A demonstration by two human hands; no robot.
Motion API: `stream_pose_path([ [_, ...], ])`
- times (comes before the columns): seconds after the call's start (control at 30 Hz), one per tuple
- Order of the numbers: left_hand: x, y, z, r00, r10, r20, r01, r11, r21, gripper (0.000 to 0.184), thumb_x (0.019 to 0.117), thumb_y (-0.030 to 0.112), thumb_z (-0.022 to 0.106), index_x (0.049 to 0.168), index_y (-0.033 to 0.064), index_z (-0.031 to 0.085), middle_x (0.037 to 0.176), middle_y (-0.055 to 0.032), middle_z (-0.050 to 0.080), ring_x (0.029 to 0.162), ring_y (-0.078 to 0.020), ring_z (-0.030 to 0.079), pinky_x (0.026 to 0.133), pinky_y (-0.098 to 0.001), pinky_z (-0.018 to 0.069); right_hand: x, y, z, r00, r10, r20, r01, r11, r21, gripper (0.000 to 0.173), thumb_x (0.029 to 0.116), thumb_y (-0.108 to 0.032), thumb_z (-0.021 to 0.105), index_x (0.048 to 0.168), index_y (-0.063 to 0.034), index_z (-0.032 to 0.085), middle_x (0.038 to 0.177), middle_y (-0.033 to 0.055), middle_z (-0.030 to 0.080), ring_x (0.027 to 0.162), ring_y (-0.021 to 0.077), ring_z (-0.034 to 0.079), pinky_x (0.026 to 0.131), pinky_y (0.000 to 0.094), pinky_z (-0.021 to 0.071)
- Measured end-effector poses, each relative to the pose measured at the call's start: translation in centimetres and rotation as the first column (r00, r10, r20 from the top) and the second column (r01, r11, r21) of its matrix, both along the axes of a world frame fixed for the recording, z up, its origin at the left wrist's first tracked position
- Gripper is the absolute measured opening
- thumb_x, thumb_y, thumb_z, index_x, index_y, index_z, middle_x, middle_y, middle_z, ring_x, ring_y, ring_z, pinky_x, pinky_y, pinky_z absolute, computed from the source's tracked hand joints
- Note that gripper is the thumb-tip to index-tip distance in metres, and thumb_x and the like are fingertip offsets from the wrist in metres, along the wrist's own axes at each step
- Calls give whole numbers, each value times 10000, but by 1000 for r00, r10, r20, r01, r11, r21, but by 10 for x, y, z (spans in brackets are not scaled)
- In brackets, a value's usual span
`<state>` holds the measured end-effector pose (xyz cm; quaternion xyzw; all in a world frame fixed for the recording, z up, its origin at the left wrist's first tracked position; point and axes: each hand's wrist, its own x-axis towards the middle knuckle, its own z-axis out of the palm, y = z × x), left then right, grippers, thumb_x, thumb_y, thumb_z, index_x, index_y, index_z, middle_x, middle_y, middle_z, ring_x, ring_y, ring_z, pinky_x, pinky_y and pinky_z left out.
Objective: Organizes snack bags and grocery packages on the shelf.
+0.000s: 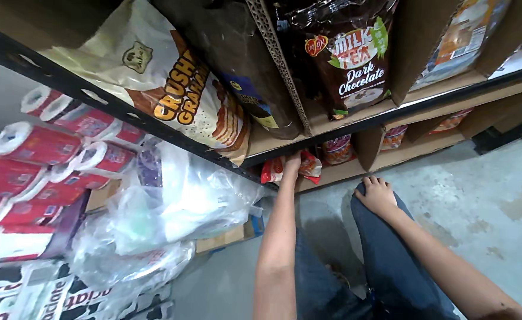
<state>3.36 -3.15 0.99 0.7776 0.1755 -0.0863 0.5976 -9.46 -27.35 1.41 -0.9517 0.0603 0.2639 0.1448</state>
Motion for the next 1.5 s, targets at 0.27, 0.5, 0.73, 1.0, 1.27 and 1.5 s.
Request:
stream_pose_path([
  [0.27, -26, 19, 7, 993, 109, 34, -99, 970, -222, 387, 1117, 186, 410, 1364, -93, 515, 1231, -237, 623, 1028, -225, 654, 894, -370, 559, 44, 44, 6, 993, 19, 120, -55, 950, 307, 515, 1056, -283, 545, 1462, 28, 481, 1451, 288, 518, 1332, 458, 521, 1096, 606, 409],
  [0.5, -74, 55, 21, 965, 2, -262, 34, 990, 134, 458, 1127, 296, 377, 1198, -74, 638, 951, -135, 692, 733, -137, 627, 724, -312, 534, 79, 94, -22, 935, -100, 341, -117, 819, 562, 449, 1075, -279, 490, 1366, 57, 557, 1284, 252, 641, 1145, 374, 660, 991, 523, 516],
  [0.73, -75, 84, -4, 914, 82, -397, 69, 933, 353, 671, 1021, 544, 549, 1309, -60, 602, 1211, -277, 663, 1101, -391, 674, 981, -557, 521, 82, 101, -32, 926, -144, 349, -86, 820, 566, 443, 1077, -284, 492, 1318, 72, 601, 1233, 258, 664, 1117, 375, 670, 997, 518, 512],
  [1.0, -72, 64, 15, 939, 250, -235, -94, 845, 526, 605, 1085, 475, 437, 1121, -72, 693, 1107, -273, 693, 1107, -397, 664, 982, -570, 483, 83, 111, -24, 947, -117, 299, -58, 852, 520, 479, 1104, -316, 402, 1253, 72, 640, 1160, 260, 688, 1099, 394, 672, 968, 563, 501],
  [1.27, -74, 50, 6, 959, 280, -35, -192, 741, 643, 511, 1127, 313, 351, 1154, -74, 684, 1062, -270, 716, 1057, -413, 700, 940, -565, 520, 89, 112, -14, 949, -114, 294, -25, 902, 430, 571, 1130, -270, 231, 1183, 86, 675, 1103, 285, 706, 1103, 446, 672, 957, 603, 488],
  [1.5, -75, 51, 17, 949, 315, 33, -271, 755, 597, 495, 1092, 283, 482, 1515, 28, 450, 1070, -233, 728, 1013, -397, 713, 927, -557, 528, 88, 108, -20, 949, -79, 304, -67, 895, 442, 560, 1132, -275, 234, 1201, 85, 657, 1126, 274, 704, 1104, 435, 673, 968, 594, 490],
])
